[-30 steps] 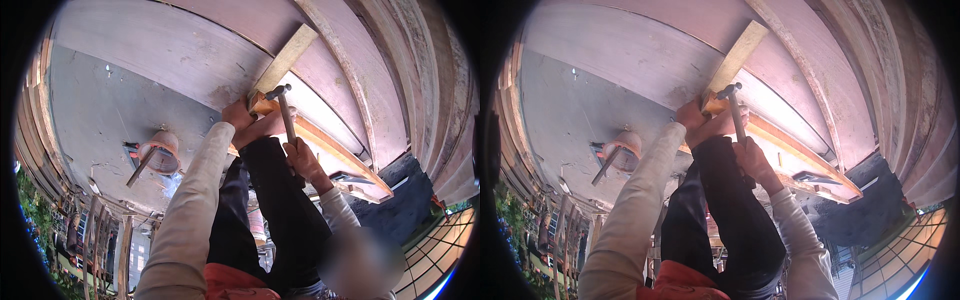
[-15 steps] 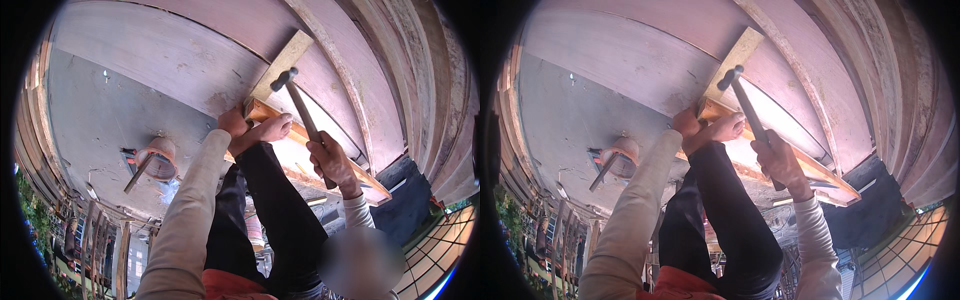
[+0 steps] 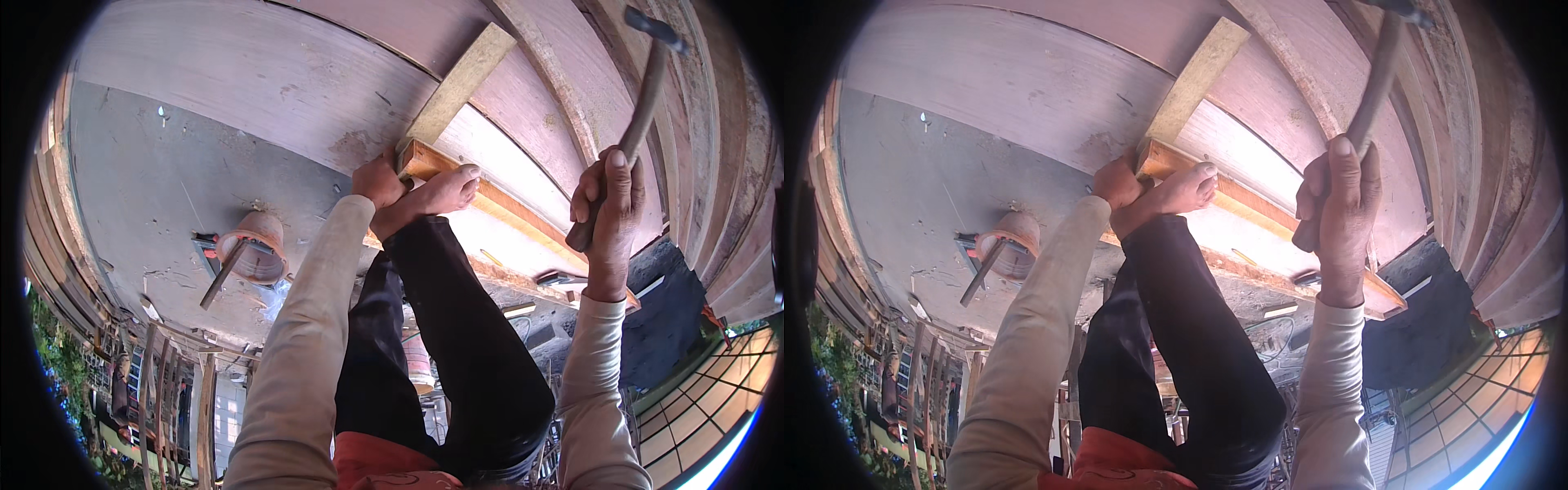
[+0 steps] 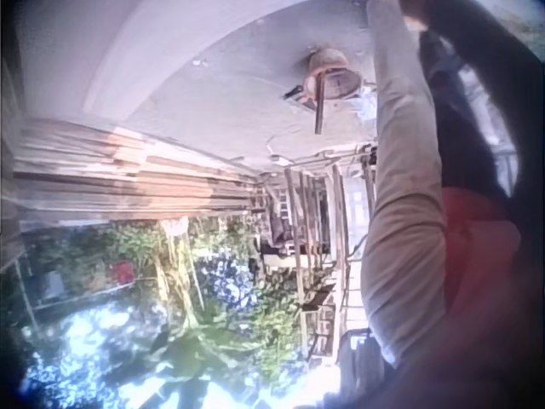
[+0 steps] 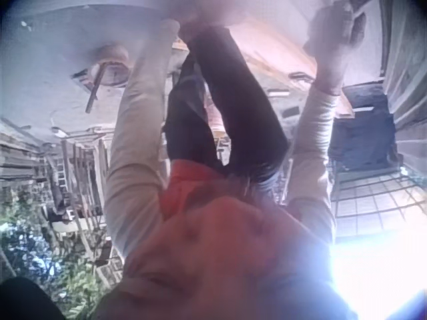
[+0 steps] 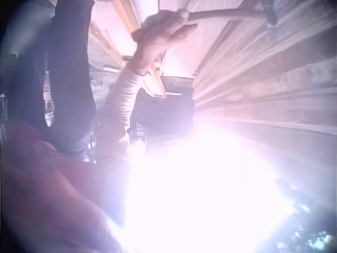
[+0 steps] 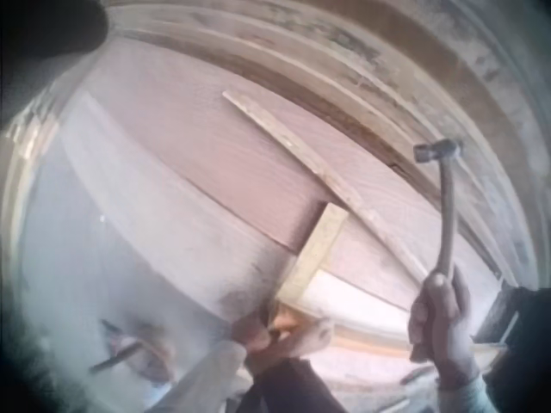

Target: The person assembles a wooden formwork structure by hammering nails into wood planks, measuring with a tape measure, marking with a pencil, and sawing a piece of wood.

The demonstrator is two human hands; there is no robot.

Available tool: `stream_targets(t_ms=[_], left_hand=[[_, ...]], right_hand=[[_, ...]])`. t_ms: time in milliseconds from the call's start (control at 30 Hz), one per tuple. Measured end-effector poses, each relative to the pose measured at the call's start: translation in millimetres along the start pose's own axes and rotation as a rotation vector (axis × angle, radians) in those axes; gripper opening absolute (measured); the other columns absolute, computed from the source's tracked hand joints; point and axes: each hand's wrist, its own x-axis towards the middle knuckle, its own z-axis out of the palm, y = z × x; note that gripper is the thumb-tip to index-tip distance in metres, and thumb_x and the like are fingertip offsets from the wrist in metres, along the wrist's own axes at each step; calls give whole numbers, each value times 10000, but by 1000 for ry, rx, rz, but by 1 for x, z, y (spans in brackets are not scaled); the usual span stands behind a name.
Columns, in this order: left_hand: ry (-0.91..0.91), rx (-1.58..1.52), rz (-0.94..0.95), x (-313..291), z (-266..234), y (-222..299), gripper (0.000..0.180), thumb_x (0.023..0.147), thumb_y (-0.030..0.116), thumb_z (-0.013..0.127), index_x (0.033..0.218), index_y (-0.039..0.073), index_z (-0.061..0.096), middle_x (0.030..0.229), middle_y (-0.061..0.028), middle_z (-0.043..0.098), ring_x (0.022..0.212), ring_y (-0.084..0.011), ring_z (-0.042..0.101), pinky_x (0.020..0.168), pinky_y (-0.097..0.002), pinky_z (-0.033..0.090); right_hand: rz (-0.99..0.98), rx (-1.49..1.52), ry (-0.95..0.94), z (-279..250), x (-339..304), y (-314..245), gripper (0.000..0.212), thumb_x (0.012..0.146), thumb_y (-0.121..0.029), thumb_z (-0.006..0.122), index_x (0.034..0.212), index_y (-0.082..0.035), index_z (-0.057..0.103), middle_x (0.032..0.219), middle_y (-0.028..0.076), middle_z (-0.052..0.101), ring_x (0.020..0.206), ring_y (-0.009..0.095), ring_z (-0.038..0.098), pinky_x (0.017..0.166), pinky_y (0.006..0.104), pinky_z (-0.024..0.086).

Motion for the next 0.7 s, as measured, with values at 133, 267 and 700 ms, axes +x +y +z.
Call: stream_targets(t_ms=[133,267,700], left_hand=[[23,15,45,7,3,19,735,778,369,774,1404,92,507,1215,-205,711,1116,-392,686,967,-495,531],[107,45,26,6,-7,-7,752,767,380,777,1406,88,508,1181,-199,723,1116,-385,687,959,-491,534],[25,67,25,-2,5,-9,861,766,424,779,1489,100,442,1213,-171,722,1118,-375,695,970,-493,548]], right_hand=[[-267,-775,-323,-4,-29,132,281,1061,-271,533,921,-33,479,659,84,572,514,196,612,455,355,474],[448,-420,-510,3,-2,47,338,1023,-337,586,992,-4,536,657,54,540,487,151,542,453,327,448],[108,-144,-61,32,-14,56,315,1072,-319,523,990,-28,432,640,48,508,456,132,497,414,337,444]])
